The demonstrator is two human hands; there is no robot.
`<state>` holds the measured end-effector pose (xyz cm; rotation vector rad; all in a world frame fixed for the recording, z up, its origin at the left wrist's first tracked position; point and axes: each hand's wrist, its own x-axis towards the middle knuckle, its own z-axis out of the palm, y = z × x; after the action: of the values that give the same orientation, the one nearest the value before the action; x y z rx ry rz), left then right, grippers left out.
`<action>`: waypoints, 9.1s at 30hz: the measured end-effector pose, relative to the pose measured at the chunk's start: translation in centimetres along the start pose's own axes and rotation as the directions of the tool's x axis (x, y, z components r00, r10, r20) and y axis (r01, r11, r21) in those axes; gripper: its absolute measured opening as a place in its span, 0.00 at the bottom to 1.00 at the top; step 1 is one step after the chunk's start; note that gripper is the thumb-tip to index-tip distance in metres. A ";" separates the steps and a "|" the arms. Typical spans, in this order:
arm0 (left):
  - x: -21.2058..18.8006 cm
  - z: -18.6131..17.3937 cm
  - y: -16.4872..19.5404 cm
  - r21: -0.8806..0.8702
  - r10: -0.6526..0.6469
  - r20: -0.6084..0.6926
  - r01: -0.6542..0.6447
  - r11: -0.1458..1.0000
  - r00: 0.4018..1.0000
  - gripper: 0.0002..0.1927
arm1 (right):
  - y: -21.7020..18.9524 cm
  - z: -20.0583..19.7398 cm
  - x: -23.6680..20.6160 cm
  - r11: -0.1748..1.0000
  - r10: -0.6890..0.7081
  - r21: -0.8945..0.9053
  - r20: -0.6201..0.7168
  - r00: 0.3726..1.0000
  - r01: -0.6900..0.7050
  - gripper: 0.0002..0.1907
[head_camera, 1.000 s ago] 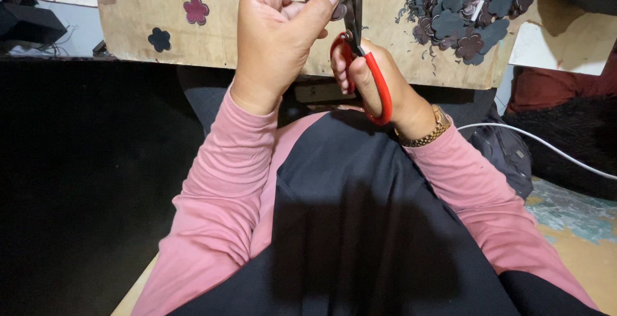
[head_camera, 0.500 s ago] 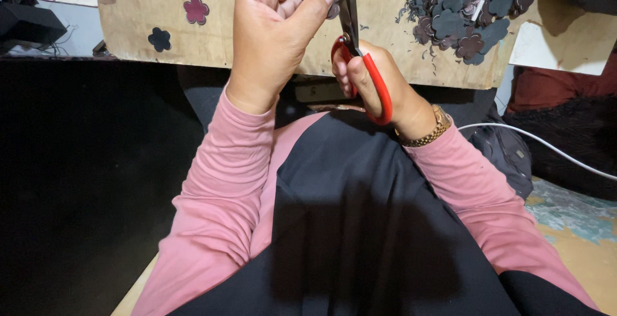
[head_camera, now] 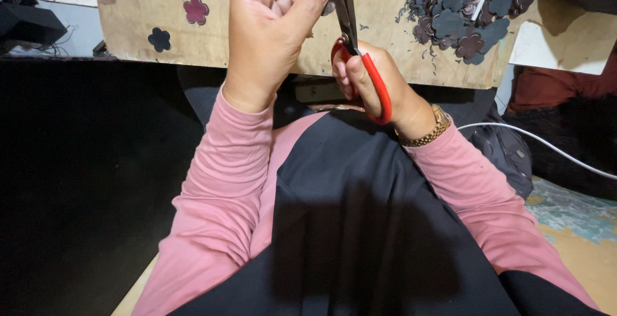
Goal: The person uses red-handled scissors to trim the edges of small dark flower-shaped leather pieces. They hold each piece in the left hand and carefully cut around the perimeter with the right hand, then place the trimmed piece onto a wooden board with other finished pieces.
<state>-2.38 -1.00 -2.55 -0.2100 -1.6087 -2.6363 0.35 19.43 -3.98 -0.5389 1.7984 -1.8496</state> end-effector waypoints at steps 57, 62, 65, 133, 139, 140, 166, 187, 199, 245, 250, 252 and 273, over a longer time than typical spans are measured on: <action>0.0 -0.3 0.5 0.062 -0.026 0.014 0.025 0.998 1.000 0.17 | -0.2 0.3 0.0 1.000 -0.010 -0.019 -0.005 1.000 0.010 0.37; 0.1 -0.4 0.8 0.069 -0.053 0.012 0.052 0.996 0.999 0.15 | -0.4 0.1 -0.2 0.999 -0.024 -0.026 0.012 1.000 0.025 0.36; 0.3 -0.2 1.2 0.062 -0.041 0.019 0.040 0.997 0.999 0.14 | -0.1 0.2 -0.2 1.000 -0.015 -0.008 0.007 1.000 0.015 0.36; 0.4 0.4 -0.5 -0.025 -0.183 0.066 0.185 0.982 0.981 0.18 | 0.6 0.2 0.2 0.993 -0.111 -0.035 -0.035 0.993 0.110 0.38; 0.5 0.1 0.3 0.089 -0.154 0.092 0.146 0.985 0.984 0.14 | 0.0 -0.2 0.1 0.989 -0.120 -0.091 0.002 0.993 0.120 0.37; 0.6 0.0 0.4 0.096 -0.150 0.100 0.140 0.985 0.984 0.12 | -0.1 -0.2 0.1 0.989 -0.112 -0.094 0.007 0.994 0.112 0.37; 1.4 -0.8 1.4 0.250 -0.176 0.062 0.156 0.956 0.982 0.06 | 1.8 -1.2 -0.2 0.992 -0.054 0.117 -0.024 0.998 0.057 0.40; 0.9 -1.1 -1.8 0.071 -0.083 0.035 0.081 0.994 0.996 0.08 | 3.5 -2.1 0.0 0.991 -0.111 -0.069 0.040 0.993 0.114 0.42; 0.3 0.7 -1.0 -0.040 -0.110 0.052 0.112 0.993 0.993 0.14 | 0.9 -1.0 -0.4 0.954 -0.105 -0.286 -0.033 0.994 0.092 0.43; 0.6 0.2 -0.7 0.139 -0.036 -0.099 0.050 0.989 0.994 0.06 | 3.7 -0.8 0.0 0.990 -0.013 0.136 -0.100 0.995 0.026 0.41; 1.0 0.0 -0.8 -0.051 -0.125 -0.092 0.120 0.991 0.988 0.08 | 5.0 -1.6 0.2 0.974 0.016 0.226 -0.082 0.997 0.003 0.38; 1.2 -0.2 -1.3 -0.074 -0.114 -0.074 0.109 0.991 0.991 0.07 | 5.5 -2.0 0.4 0.979 0.017 0.203 -0.098 0.995 0.004 0.37; 1.8 -3.6 -5.0 -0.510 -0.180 0.156 0.236 0.827 0.971 0.14 | 6.4 -5.7 0.7 0.842 0.010 0.539 -0.018 1.000 0.002 0.42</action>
<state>-5.04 -1.84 -8.34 -0.1960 -0.9244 -3.2383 -3.16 23.54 -10.72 -0.2972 1.1897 -2.2379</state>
